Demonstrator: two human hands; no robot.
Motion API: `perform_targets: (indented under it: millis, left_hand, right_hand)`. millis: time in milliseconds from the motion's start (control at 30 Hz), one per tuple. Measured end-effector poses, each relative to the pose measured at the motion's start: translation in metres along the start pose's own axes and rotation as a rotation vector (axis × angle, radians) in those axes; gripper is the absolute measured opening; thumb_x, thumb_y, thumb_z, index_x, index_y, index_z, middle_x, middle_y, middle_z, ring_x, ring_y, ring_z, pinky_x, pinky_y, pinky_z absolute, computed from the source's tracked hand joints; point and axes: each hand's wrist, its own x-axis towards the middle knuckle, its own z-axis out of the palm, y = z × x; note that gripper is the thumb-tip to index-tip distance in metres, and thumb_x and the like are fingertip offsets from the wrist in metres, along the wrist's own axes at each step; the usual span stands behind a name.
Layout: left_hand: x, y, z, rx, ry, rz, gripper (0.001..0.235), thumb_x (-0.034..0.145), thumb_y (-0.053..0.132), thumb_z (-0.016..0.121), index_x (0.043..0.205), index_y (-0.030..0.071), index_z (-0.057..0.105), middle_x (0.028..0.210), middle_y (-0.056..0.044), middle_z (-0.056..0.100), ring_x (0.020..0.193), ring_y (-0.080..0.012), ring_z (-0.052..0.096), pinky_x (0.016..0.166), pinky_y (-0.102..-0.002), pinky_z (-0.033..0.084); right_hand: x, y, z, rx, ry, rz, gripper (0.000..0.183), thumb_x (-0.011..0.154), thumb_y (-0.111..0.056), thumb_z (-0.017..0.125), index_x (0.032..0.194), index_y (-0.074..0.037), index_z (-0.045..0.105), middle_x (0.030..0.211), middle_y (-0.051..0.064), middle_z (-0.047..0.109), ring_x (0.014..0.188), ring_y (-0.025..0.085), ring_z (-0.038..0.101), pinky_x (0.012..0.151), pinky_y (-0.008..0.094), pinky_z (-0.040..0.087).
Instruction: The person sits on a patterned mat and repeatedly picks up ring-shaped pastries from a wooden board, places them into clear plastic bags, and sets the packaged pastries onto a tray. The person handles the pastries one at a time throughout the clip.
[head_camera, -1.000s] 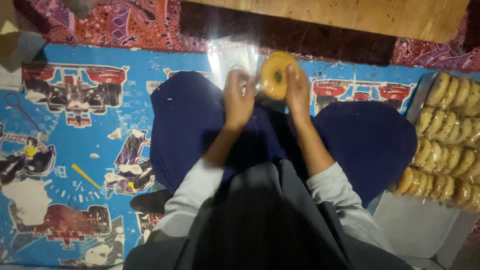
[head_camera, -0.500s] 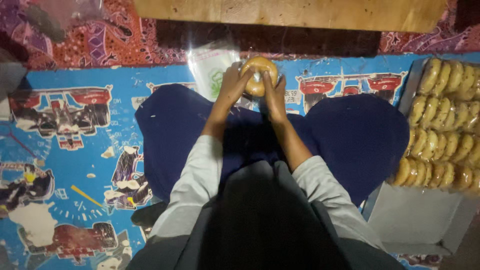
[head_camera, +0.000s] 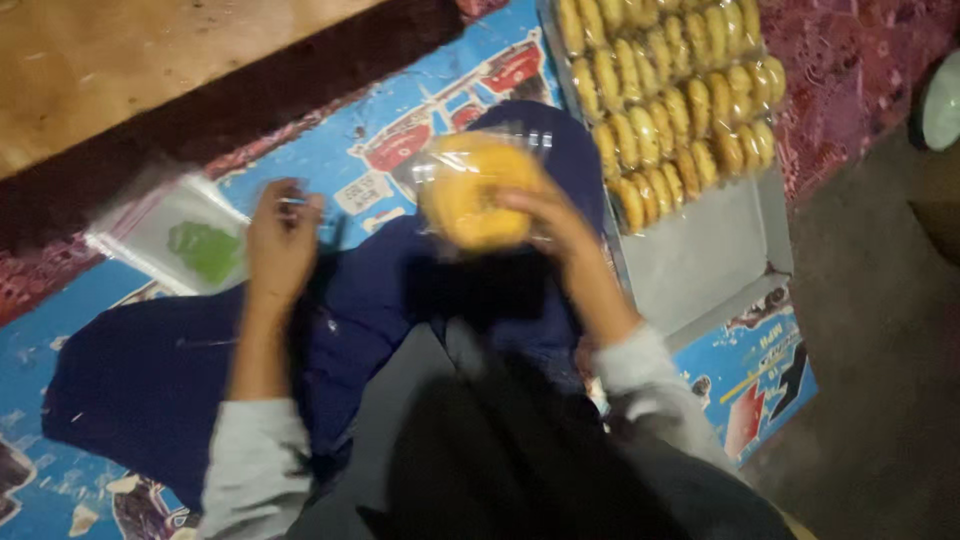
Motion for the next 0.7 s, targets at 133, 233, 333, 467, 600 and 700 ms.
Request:
perform_targets:
  millis: [133,233,333,467,600,700]
  left_hand:
    - [0.031,-0.093,-0.078,0.799,0.246,0.411,0.038,0.101,0.009,0.079,0.135,0.004,0.061,0.141,-0.023,0.061,0.136,-0.036,0.054,0.118,-0.045,0.045]
    - [0.028,-0.156,-0.103,0.628,0.273,0.134,0.045,0.088,0.006,0.077,0.125,-0.011,0.057,0.121,-0.033,0.056,0.118,-0.0463,0.052,0.1,-0.052,0.045]
    - [0.025,-0.195,-0.111,0.616,0.274,0.088,0.034,0.081,0.002,0.072,0.111,-0.008,0.06,0.111,-0.031,0.06,0.103,-0.0455,0.057,0.09,-0.051,0.048]
    - [0.024,-0.211,-0.108,0.725,0.254,0.07,0.005,0.088,-0.001,0.067,0.088,0.004,0.067,0.095,-0.019,0.067,0.098,-0.0392,0.064,0.089,-0.048,0.051]
    - [0.01,-0.183,-0.11,0.709,0.266,0.045,0.005,0.087,-0.003,0.062,0.089,0.002,0.063,0.093,-0.019,0.068,0.091,-0.0381,0.066,0.085,-0.048,0.051]
    - [-0.003,-0.12,-0.105,0.489,0.192,0.204,0.008,0.093,0.002,0.07,0.1,-0.001,0.068,0.098,-0.02,0.069,0.092,-0.0385,0.066,0.088,-0.046,0.053]
  right_hand:
    - [-0.12,-0.046,-0.126,-0.318,0.432,-0.24,0.07,0.088,-0.023,0.075,0.148,0.001,0.05,0.136,0.011,0.065,0.129,0.026,0.062,0.114,0.038,0.048]
    - [-0.187,-0.046,-0.171,-0.628,0.767,-0.339,0.082,0.084,-0.015,0.083,0.151,-0.004,0.036,0.14,0.011,0.059,0.126,0.025,0.064,0.106,0.037,0.056]
    - [-0.189,-0.021,-0.181,-1.042,0.973,-0.374,0.09,0.079,-0.014,0.091,0.15,0.0,0.037,0.136,0.018,0.061,0.12,0.03,0.065,0.101,0.04,0.055]
    - [-0.146,0.037,-0.176,-1.546,0.823,-0.259,0.106,0.067,-0.032,0.099,0.15,0.001,0.041,0.13,0.027,0.057,0.115,0.044,0.056,0.1,0.052,0.046]
    - [-0.12,0.077,-0.184,-1.45,0.886,-0.419,0.103,0.08,-0.038,0.092,0.156,0.003,0.036,0.144,0.029,0.051,0.13,0.046,0.048,0.112,0.054,0.038]
    - [-0.125,0.085,-0.197,-1.469,0.871,-0.409,0.097,0.082,-0.041,0.088,0.153,0.003,0.039,0.145,0.03,0.05,0.132,0.048,0.046,0.112,0.055,0.036]
